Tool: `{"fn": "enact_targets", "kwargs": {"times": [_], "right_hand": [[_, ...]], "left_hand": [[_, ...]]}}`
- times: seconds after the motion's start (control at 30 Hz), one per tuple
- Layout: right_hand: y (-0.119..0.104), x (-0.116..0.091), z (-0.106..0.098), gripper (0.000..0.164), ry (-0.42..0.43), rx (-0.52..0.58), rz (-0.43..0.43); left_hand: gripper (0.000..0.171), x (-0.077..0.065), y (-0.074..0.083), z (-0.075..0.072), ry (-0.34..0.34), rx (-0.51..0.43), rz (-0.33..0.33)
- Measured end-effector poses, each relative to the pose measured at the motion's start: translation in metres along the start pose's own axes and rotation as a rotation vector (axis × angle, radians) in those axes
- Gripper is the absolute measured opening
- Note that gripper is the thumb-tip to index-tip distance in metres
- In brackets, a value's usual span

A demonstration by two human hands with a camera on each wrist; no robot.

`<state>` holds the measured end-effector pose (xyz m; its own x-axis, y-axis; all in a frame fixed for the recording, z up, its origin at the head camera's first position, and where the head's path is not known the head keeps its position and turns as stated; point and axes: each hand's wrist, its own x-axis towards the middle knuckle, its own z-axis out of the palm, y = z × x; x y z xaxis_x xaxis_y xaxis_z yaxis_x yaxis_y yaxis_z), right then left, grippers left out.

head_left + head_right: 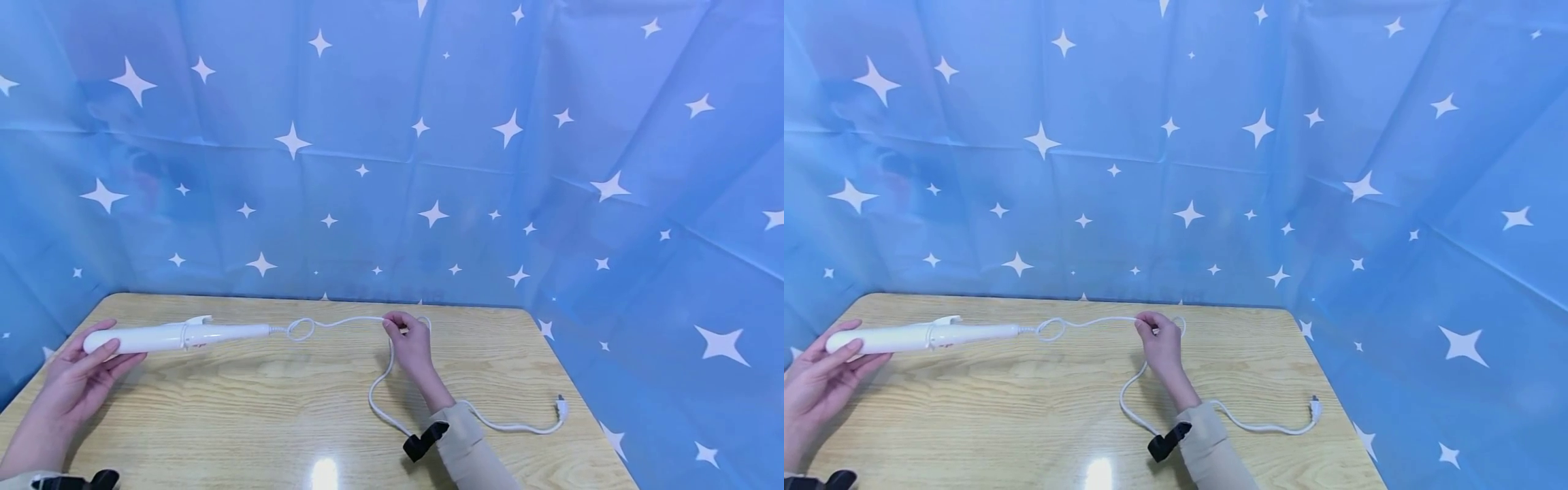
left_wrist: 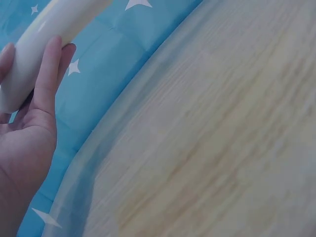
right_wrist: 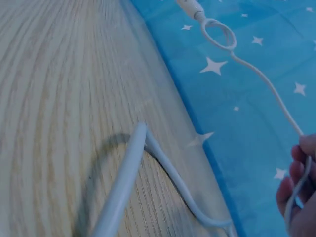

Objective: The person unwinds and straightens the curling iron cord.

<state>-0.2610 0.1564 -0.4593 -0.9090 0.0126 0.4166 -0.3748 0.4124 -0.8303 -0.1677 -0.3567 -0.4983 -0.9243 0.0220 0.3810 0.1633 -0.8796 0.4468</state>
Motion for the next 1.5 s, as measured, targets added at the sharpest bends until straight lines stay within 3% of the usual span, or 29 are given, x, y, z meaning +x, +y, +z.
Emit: {"fn": "enact_targets", "kwargs": {"times": [0.07, 0.2, 0.33, 0.47, 0.57, 0.8, 1.07, 1.33, 1.5], "right_hand": [[0.000, 0.000, 0.000, 0.007, 0.004, 0.014, 0.001], [-0.004, -0.003, 0.001, 0.008, -0.073, 0.018, -0.054], [-0.028, -0.012, -0.005, 0.011, -0.162, 0.028, -0.113], [-0.048, -0.016, -0.013, 0.016, -0.193, 0.055, -0.068], [-0.048, -0.014, -0.012, 0.017, -0.204, 0.083, -0.030], [-0.016, -0.009, 0.011, 0.020, -0.307, 0.112, 0.013], [-0.027, -0.014, 0.032, 0.024, -0.464, 0.163, -0.009], [-0.035, -0.016, 0.049, 0.029, -0.568, 0.193, 0.034], [-0.034, -0.019, 0.052, 0.027, -0.612, 0.136, 0.050]], "left_hand": [[0.050, 0.001, -0.001, 0.001, -0.006, -0.010, -0.007], [0.050, 0.002, -0.003, 0.003, -0.014, -0.012, -0.011], [0.050, 0.002, -0.005, 0.003, -0.028, -0.023, -0.009], [0.052, 0.002, -0.006, 0.002, -0.065, -0.036, -0.005], [0.052, 0.002, -0.006, 0.001, -0.087, -0.033, -0.004], [0.053, 0.001, -0.008, 0.006, -0.136, -0.024, -0.005], [0.054, 0.002, -0.008, 0.011, -0.147, -0.004, -0.011], [0.055, 0.003, -0.008, 0.012, -0.157, -0.003, -0.034], [0.056, 0.003, -0.009, 0.012, -0.172, -0.023, -0.051]]}}
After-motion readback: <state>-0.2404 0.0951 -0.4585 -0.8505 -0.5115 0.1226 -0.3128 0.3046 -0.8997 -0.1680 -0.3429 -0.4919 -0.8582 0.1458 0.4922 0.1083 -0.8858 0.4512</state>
